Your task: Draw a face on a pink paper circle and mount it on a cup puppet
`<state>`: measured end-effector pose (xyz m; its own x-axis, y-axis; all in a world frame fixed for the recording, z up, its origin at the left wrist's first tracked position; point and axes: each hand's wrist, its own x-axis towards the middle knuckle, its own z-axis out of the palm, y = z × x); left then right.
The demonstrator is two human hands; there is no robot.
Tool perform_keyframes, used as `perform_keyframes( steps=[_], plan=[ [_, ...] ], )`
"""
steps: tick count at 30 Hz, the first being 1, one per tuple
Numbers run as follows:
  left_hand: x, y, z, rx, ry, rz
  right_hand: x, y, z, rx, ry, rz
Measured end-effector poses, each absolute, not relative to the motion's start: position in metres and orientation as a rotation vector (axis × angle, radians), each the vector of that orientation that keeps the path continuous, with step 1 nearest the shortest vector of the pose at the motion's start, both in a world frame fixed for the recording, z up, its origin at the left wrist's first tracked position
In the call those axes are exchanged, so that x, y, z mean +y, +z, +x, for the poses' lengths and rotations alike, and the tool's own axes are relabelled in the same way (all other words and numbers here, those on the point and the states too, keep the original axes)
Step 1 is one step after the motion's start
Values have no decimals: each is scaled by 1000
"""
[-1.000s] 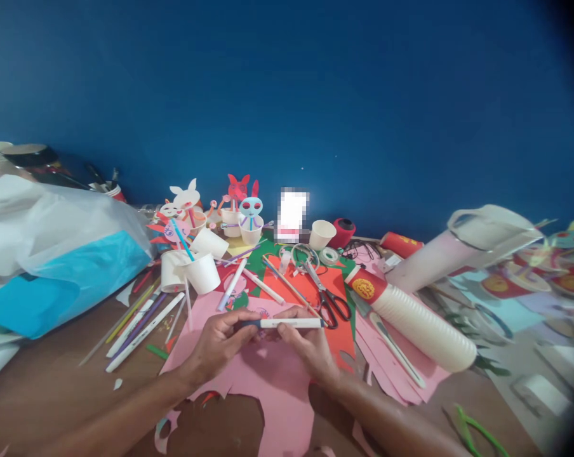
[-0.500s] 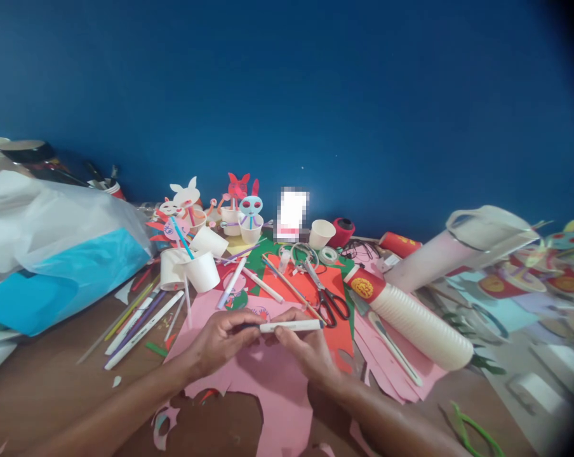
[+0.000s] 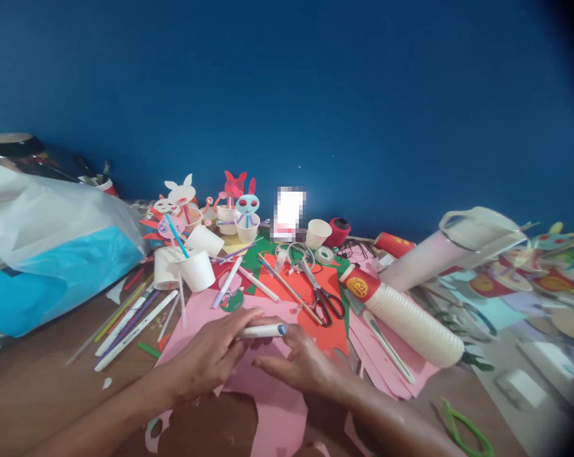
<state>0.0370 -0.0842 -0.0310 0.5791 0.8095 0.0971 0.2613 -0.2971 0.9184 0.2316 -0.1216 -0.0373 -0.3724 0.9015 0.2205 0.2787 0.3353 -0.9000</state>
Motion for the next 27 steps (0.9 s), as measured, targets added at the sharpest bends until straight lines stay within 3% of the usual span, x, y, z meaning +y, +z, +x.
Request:
perform_keyframes(
  steps=[2, 6, 10, 27],
  plan=[
    [-75, -32, 32, 1006, 865, 1732, -109, -39, 246, -1844, 829, -1101],
    [-49, -35, 16, 1282, 1131, 1406, -83, -49, 278, -1867, 289, -1615],
    [-35, -42, 14, 1069, 1193, 1129, -74, -60, 288, -2050, 21, -1957],
    [-27, -51, 13, 1099, 1125, 1160, -79, -51, 284, -2124, 9, -2073]
  ],
)
